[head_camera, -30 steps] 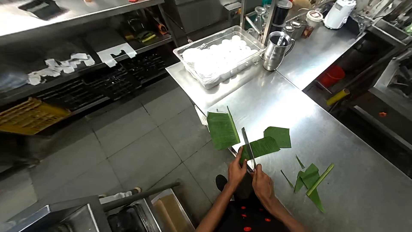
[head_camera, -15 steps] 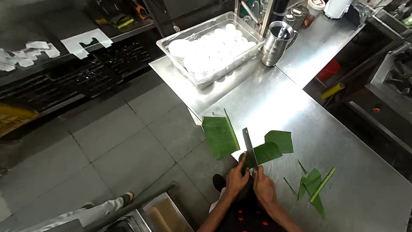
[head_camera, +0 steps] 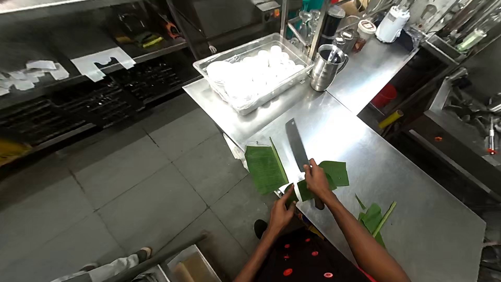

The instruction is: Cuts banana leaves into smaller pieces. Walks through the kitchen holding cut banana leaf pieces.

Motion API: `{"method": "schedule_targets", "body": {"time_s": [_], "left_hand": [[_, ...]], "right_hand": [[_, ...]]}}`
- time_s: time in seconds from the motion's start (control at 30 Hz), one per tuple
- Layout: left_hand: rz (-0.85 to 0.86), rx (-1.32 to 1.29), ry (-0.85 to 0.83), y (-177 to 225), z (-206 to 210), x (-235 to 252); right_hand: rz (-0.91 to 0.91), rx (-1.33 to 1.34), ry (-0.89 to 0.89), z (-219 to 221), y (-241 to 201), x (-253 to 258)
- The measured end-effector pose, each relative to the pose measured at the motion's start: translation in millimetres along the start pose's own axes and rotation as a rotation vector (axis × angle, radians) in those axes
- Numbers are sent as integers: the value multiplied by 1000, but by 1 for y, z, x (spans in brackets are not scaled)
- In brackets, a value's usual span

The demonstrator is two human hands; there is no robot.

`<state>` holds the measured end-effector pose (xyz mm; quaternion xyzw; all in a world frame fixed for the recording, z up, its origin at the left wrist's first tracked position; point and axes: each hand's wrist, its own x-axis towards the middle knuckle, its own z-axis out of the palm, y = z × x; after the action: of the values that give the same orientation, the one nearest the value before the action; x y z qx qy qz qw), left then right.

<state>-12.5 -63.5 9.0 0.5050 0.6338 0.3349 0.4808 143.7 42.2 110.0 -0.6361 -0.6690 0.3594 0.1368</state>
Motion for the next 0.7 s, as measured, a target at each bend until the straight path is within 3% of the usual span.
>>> {"method": "schedule_targets", "body": {"time_s": [0.1,0.17,0.3,0.4,0.5,0.57,0.63,0.7], "left_hand": [[46,-76,42,24,-25,1],[79,-49,33,40,-42,8],[173,150,-240,86,-50,27],[241,172,-503,126,-9,25],[317,133,-642,146,63,18],[349,385,-582,143,108,15],[362,662,-350,134,132,11],[359,721,-61,119,129,13]], "right_hand": [[-11,140,79,-33,15,-40],[-19,218,184,-37,50,-59],[61,314,318,-44,119,-130],[136,360,441,-58,141,-186],[174,407,587,-73,150,-226],[172,441,681,-83,155,-242],[171,473,741,-93,160,-251],[187,500,765,-99,165,-256]]}}
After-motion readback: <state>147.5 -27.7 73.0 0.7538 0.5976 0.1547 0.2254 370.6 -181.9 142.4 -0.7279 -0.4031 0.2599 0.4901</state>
